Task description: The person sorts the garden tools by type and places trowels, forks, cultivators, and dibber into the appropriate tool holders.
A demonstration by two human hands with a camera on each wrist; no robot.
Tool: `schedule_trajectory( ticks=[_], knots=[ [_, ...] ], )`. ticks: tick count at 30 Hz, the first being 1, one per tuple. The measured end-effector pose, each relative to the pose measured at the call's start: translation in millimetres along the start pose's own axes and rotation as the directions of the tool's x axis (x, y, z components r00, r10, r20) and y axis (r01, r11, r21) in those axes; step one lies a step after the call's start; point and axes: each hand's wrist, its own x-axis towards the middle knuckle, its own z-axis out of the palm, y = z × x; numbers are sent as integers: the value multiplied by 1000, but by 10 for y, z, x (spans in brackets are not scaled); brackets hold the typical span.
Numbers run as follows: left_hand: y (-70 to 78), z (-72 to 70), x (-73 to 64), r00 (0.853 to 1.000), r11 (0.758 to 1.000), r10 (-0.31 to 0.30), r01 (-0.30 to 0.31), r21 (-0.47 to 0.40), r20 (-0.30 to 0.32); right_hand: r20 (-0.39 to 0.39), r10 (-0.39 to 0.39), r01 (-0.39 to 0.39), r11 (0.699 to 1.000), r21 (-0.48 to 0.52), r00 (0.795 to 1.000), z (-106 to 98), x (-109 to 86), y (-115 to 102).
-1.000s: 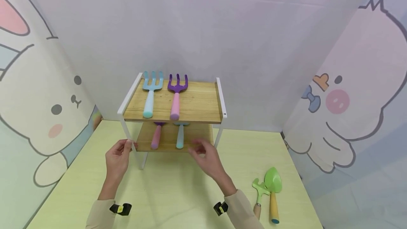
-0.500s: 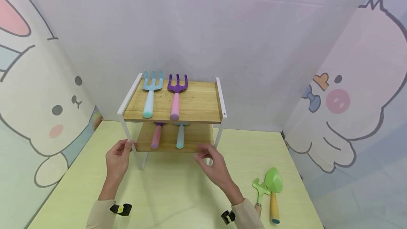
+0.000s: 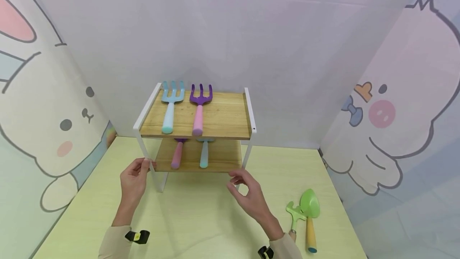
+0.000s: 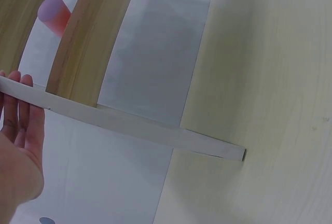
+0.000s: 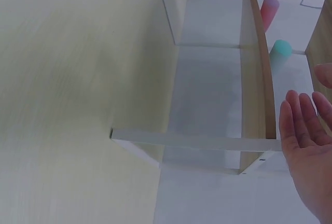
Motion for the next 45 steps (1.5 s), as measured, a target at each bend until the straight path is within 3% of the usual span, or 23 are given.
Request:
schedule_trajectory(
  ticks=[4,10,17,32,45],
  knots=[
    [-3,-6,3,1000,1000,8,-8,-28,0,-6,7,-7,1000,-15,1000,-24,-83,64],
    [2,-12,3,1000,999,1,-2,-42,-9,-36,-10,7,998,-57,999,-49,-252,339],
    [0,-2,3,1000,998,-29,28,-54,-6,-62,35,-41,994,-106,997,-136,-454,495],
    [-7,-4,-20,1000,998,-29,28,-65,-10,-55,167,-174,974,-147,984,-369,-665,186],
    [15,18,-6,999,998,-33,32,-53,-19,-93,211,-223,961,-161,973,-503,-1091,712]
  ],
)
